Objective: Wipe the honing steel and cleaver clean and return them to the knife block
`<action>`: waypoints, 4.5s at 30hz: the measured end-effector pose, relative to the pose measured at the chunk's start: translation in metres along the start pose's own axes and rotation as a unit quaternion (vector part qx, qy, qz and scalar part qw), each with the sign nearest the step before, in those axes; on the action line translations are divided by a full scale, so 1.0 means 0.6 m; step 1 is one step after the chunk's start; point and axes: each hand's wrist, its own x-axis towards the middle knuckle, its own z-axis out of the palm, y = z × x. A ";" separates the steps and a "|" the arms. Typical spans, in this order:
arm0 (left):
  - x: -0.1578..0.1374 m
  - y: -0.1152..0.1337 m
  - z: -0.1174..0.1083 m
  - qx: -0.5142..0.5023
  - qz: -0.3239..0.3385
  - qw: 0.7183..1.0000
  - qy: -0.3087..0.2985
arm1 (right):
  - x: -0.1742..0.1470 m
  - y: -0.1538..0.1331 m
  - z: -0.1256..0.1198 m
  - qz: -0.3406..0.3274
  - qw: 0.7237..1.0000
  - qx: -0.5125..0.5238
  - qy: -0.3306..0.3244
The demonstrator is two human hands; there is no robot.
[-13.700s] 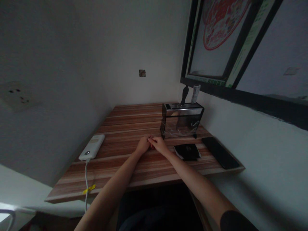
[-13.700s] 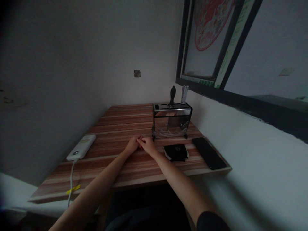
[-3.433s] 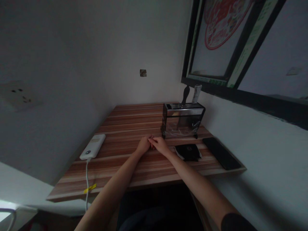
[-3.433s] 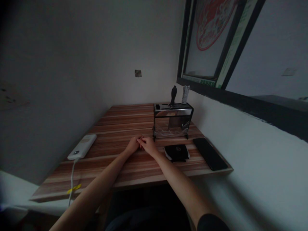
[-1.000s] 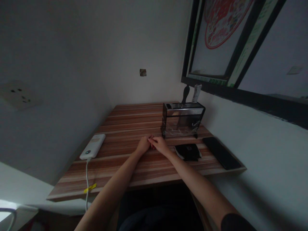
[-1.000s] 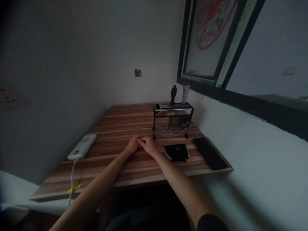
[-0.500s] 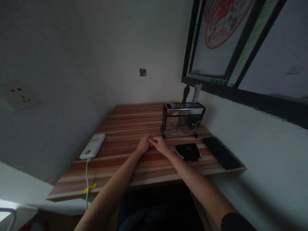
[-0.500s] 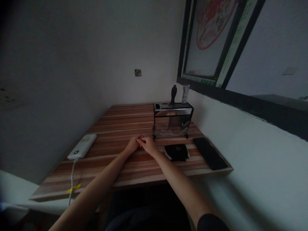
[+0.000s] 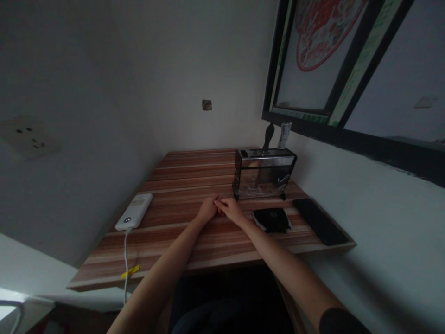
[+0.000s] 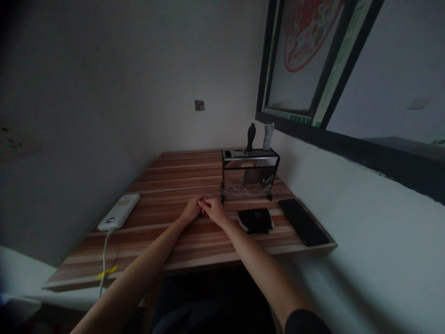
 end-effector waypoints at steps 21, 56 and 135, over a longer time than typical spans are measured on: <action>0.000 -0.005 0.002 -0.003 -0.007 1.000 -0.009 | 0.002 0.005 0.001 -0.013 1.000 -0.001 -0.003; -0.002 -0.006 0.001 0.002 0.006 1.000 0.000 | -0.003 -0.001 -0.002 -0.028 1.000 -0.004 -0.008; 0.186 0.112 -0.051 -0.150 0.122 0.981 -0.021 | -0.040 -0.048 -0.504 0.019 0.997 0.052 0.044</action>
